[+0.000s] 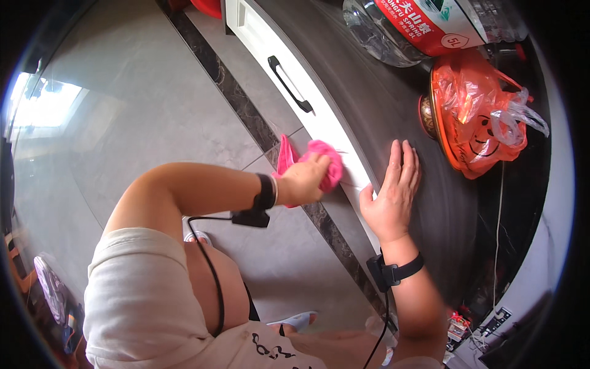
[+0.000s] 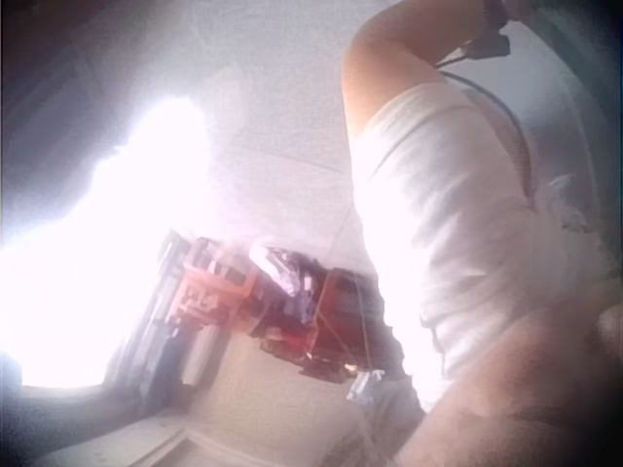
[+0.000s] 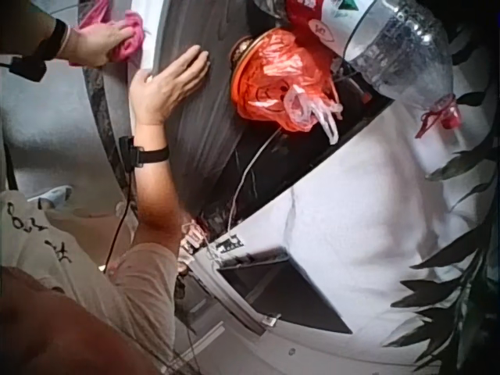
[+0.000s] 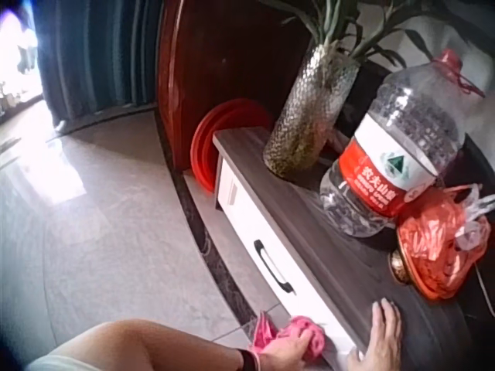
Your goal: Wipe a cabinet surface with a cloth, then wash the cloth in a bucket of water on a balcony.
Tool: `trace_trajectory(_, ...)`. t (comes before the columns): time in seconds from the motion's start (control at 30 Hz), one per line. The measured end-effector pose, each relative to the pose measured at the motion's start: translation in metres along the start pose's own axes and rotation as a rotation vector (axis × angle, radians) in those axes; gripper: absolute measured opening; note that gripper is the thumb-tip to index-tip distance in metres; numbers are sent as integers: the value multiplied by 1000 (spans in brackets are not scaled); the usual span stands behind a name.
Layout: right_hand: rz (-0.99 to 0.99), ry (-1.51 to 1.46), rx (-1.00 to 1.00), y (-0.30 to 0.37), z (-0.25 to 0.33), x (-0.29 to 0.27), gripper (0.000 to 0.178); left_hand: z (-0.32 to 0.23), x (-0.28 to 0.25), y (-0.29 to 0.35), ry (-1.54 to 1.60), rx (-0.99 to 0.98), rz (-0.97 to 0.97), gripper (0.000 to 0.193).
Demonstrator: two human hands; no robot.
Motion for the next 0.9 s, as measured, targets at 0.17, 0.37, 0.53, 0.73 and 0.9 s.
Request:
trace_trajectory(0.17, -8, 3, 1, -2, 0, -3, 76, -66, -12, 11, -532, 593, -188, 52)
trace_trajectory(0.37, 31, 16, 44, -5, 1, -4, 75, -29, 59, 48, -565, 838, 50, 36)
trace_trajectory(0.53, 95, -16, 88, -6, 0, 3, 76, 12, 75, 16, -655, 843, 224, 41)
trace_trajectory(0.73, 129, -25, 135, -10, 0, 5, 75, 118, -93, -22, -563, 394, -199, 48)
trace_trajectory(0.9, 172, -23, 162, -14, -2, 11, 74, 218, -221, -12, -611, -15, -505, 48)
Point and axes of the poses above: each hand's wrist, its own y-axis away from the middle knuckle, its own x-axis out of the palm, z = x × y, the point moved 9 cm from there along -y, towards the middle knuckle, and after that the axes turned 10 degrees about -y, right-handed, at the moved point
